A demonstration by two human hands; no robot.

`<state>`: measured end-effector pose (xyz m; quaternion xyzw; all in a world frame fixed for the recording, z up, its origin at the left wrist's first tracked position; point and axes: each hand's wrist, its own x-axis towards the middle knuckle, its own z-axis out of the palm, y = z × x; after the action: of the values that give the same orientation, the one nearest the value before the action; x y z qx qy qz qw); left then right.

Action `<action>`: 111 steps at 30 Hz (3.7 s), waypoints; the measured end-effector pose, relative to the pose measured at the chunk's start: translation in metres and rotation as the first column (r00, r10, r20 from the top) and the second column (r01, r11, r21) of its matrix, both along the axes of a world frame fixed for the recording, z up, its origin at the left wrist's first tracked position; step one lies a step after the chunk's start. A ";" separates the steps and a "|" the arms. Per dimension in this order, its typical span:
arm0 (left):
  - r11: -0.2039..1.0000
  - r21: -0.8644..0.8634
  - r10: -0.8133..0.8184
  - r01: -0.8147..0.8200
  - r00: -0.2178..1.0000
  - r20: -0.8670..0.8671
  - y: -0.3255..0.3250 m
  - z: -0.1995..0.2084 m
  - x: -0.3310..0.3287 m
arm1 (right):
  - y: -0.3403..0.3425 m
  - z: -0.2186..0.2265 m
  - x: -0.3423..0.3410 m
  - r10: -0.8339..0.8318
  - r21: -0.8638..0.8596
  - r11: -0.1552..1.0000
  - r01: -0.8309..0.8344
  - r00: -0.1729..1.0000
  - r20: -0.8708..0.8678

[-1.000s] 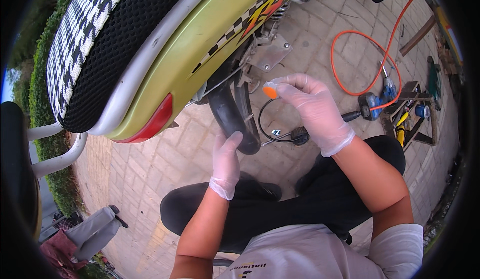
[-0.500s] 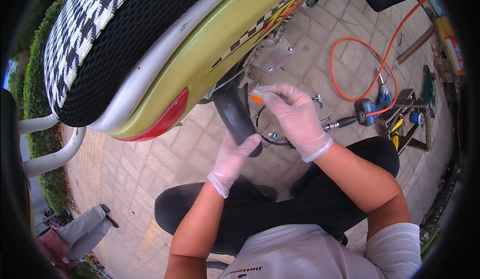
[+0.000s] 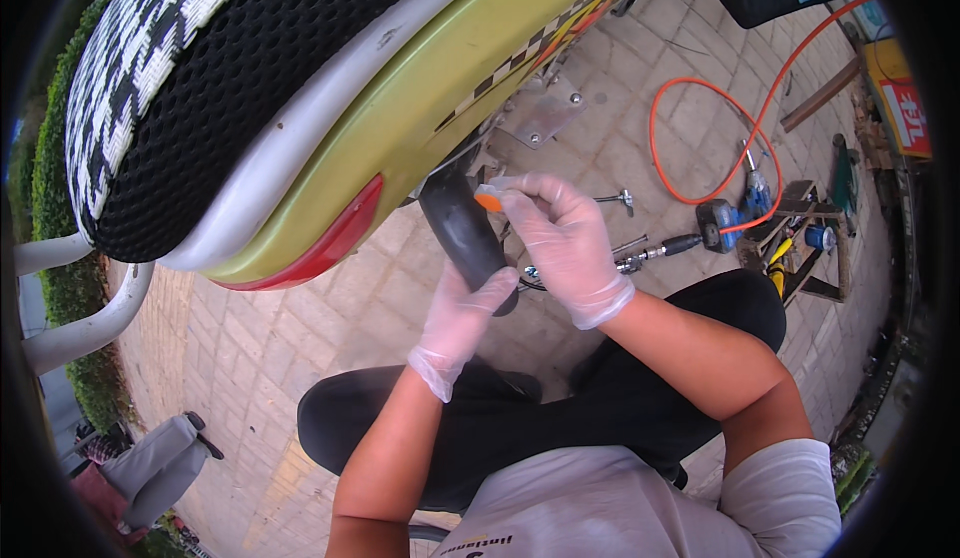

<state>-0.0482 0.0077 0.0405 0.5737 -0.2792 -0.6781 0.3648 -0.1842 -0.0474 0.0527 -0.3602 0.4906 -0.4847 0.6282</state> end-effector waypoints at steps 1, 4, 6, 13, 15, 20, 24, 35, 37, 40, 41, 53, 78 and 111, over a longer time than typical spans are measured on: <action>1.000 0.008 -0.009 0.009 1.000 -0.007 0.000 0.000 0.000 | 0.000 0.000 0.000 -0.003 0.000 1.000 0.003 1.000 0.003; 1.000 0.023 -0.012 0.012 1.000 -0.013 0.000 -0.001 -0.001 | 0.001 0.000 0.001 0.018 0.042 0.999 -0.018 1.000 0.006; 1.000 0.030 0.003 -0.002 1.000 -0.022 0.000 -0.002 -0.001 | 0.001 0.001 0.001 0.021 0.042 0.999 -0.022 0.999 0.024; 1.000 0.017 -0.007 0.007 1.000 -0.023 0.000 -0.006 -0.001 | 0.001 0.006 0.003 0.019 0.029 0.999 -0.021 0.998 0.063; 1.000 0.030 0.001 0.000 1.000 -0.014 0.000 -0.007 -0.001 | 0.001 0.007 0.004 0.014 0.032 0.999 -0.016 0.997 0.072; 1.000 0.025 -0.007 0.007 1.000 -0.016 0.000 -0.005 0.000 | 0.002 0.010 0.005 0.005 0.050 0.999 -0.009 0.997 0.083; 0.999 0.041 0.007 -0.007 1.000 -0.020 0.000 -0.003 -0.001 | 0.002 0.011 0.006 0.003 0.037 0.999 -0.006 0.997 0.074; 1.000 0.002 -0.004 0.004 1.000 -0.027 0.000 -0.001 -0.001 | 0.003 0.009 0.008 0.000 0.027 1.000 -0.002 0.997 0.079; 1.000 -0.002 -0.001 0.001 1.000 -0.026 -0.001 -0.001 -0.001 | 0.004 0.009 0.008 -0.008 0.028 1.000 0.005 0.997 0.083; 1.000 0.006 0.001 -0.001 1.000 -0.021 -0.001 -0.001 -0.001 | 0.004 0.009 0.008 -0.002 0.048 0.999 -0.001 0.997 0.075; 1.000 0.012 0.001 -0.001 1.000 -0.019 -0.001 0.000 -0.001 | 0.004 0.009 0.008 -0.004 0.054 0.999 0.000 0.997 0.075; 1.000 -0.022 0.001 -0.001 1.000 0.005 -0.003 0.002 -0.005 | 0.007 0.006 0.009 0.036 0.023 0.999 -0.036 0.999 0.006; 0.999 0.052 0.011 -0.011 1.000 0.003 -0.002 0.005 -0.005 | 0.009 -0.002 0.008 0.074 -0.339 0.925 -0.173 0.955 -0.286; 0.964 -0.121 -0.150 0.235 0.863 0.482 0.000 -0.009 -0.006 | 0.006 -0.011 0.019 -0.215 -0.594 0.689 -0.414 0.666 -0.714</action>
<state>-0.0543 0.0076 0.0314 0.6551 -0.4738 -0.5251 0.2657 -0.1651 -0.0414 0.0421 -0.7675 0.4484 -0.4076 0.2092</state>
